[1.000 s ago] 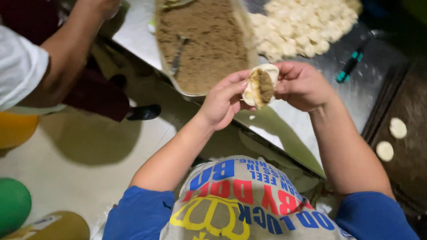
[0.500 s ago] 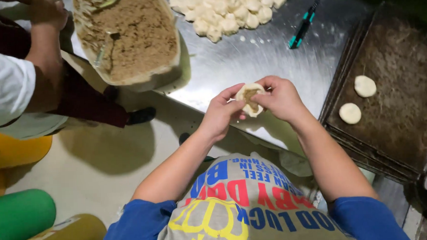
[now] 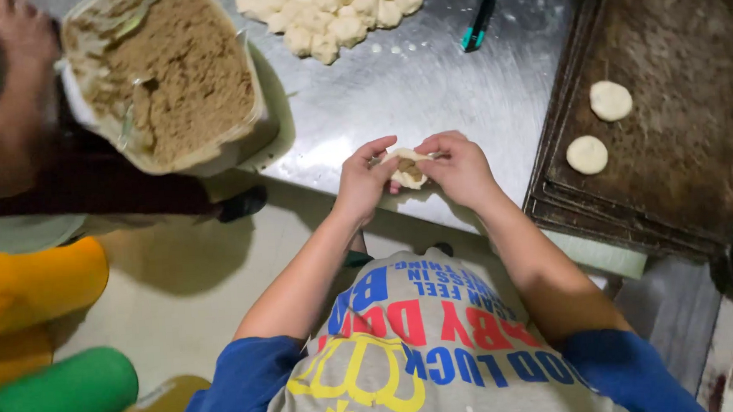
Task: A person in a bakery production area is manually filling small portions of dough with a savory mixture, sealing them into round buns, and arranging them on a baking tray for baking.
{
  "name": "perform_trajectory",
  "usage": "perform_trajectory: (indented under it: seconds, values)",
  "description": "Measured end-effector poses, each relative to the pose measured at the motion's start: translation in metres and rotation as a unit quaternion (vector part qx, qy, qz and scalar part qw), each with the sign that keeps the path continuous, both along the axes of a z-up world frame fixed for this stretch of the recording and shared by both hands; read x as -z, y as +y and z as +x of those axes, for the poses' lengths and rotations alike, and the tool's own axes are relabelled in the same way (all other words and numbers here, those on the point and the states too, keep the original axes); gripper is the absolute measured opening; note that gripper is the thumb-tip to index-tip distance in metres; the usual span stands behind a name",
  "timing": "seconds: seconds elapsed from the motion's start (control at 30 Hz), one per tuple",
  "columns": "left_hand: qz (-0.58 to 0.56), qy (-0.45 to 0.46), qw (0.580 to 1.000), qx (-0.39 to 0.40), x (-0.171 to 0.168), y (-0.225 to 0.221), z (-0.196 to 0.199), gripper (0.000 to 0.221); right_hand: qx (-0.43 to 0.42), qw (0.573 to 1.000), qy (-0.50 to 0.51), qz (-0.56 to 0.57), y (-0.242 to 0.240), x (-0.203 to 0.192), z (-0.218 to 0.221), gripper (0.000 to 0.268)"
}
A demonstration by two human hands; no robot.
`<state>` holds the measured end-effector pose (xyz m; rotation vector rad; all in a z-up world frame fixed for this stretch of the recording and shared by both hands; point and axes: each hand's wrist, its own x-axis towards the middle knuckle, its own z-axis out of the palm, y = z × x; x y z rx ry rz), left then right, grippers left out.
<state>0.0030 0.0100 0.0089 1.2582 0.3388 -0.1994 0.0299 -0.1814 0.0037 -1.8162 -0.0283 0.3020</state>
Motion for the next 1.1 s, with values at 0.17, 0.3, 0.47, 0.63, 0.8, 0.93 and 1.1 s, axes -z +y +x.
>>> perform_trajectory:
  seconds: [0.17,0.3,0.47,0.63,0.8,0.93,1.1]
  values:
    - [0.119,-0.1,0.977,0.143,0.012,0.017,0.008,0.026,0.067,0.991,-0.007,-0.115,0.01,-0.002,-0.001,0.014]
    - [0.183,-0.187,0.957,0.123,0.035,0.022,0.028,0.014,0.045,0.975,-0.09,-0.197,0.027,-0.03,-0.011,0.028]
    - [0.004,-0.059,0.978,0.201,0.034,0.038,0.054,0.029,-0.049,0.977,-0.055,-0.202,0.039,-0.038,-0.023,0.073]
    - [0.049,-0.192,0.925,0.325,0.031,0.048,0.058,0.043,-0.008,0.952,-0.145,-0.269,0.027,-0.017,-0.031,0.049]
    - [0.119,-0.295,0.88,0.352,0.024,0.038,0.052,0.036,0.023,0.948,-0.177,-0.263,0.02,-0.012,-0.04,0.011]
    - [0.192,-0.338,0.852,0.352,0.032,0.022,0.048,0.018,0.009,0.921,-0.203,-0.333,0.018,-0.001,-0.038,0.011]
    - [0.392,-0.419,0.728,0.375,0.053,0.006,0.047,0.011,0.004,0.871,-0.159,-0.464,0.017,0.035,-0.04,0.019]
